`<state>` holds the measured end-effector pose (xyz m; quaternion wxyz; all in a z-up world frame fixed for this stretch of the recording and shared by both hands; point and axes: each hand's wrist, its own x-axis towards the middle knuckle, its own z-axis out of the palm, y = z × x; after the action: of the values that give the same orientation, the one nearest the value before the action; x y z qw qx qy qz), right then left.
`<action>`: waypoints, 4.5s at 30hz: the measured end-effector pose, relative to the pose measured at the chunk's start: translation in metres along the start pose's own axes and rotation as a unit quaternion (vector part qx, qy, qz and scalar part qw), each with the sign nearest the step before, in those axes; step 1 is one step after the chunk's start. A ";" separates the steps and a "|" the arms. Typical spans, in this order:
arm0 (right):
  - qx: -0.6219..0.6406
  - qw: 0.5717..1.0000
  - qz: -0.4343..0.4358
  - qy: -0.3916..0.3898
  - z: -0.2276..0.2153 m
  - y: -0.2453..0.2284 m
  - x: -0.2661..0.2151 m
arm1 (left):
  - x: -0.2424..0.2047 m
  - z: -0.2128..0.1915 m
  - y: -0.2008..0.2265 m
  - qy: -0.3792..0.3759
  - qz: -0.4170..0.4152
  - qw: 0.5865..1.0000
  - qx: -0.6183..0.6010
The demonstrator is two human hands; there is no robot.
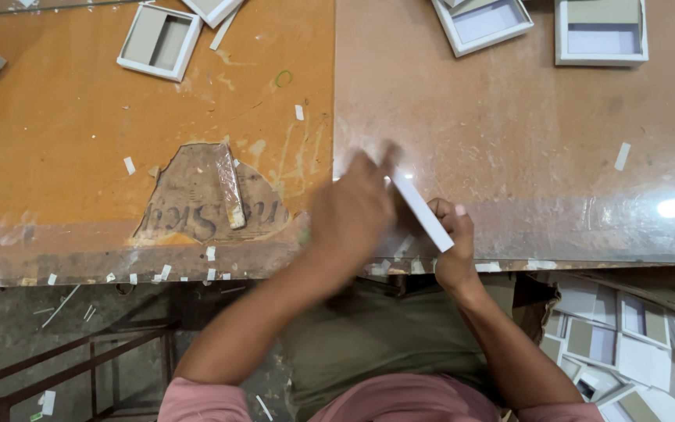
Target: The person repeatedly assembles small white picture frames by inserting a backing sheet into the frame and pressing the edges to secure it. The person handles frames one at a time, flips them, and places completed units on the table.
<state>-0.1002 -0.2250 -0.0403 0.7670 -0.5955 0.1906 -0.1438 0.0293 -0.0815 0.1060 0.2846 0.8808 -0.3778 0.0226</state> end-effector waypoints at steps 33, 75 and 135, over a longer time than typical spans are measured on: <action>-0.093 0.951 -0.226 -0.187 0.015 -0.028 0.009 | -0.066 0.009 0.017 -0.074 0.200 0.967 -0.142; -0.115 0.957 -0.249 -0.097 0.009 -0.018 -0.016 | -0.007 0.009 -0.024 0.038 0.150 0.986 -0.061; -0.144 0.978 0.023 -0.149 0.018 0.008 -0.037 | -0.045 0.007 -0.009 -0.027 0.100 0.985 -0.138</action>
<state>-0.1245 -0.1914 -0.0393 0.6963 -0.7097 0.1070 -0.0069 0.0019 -0.0506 0.0841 0.3895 0.7909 -0.4714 -0.0253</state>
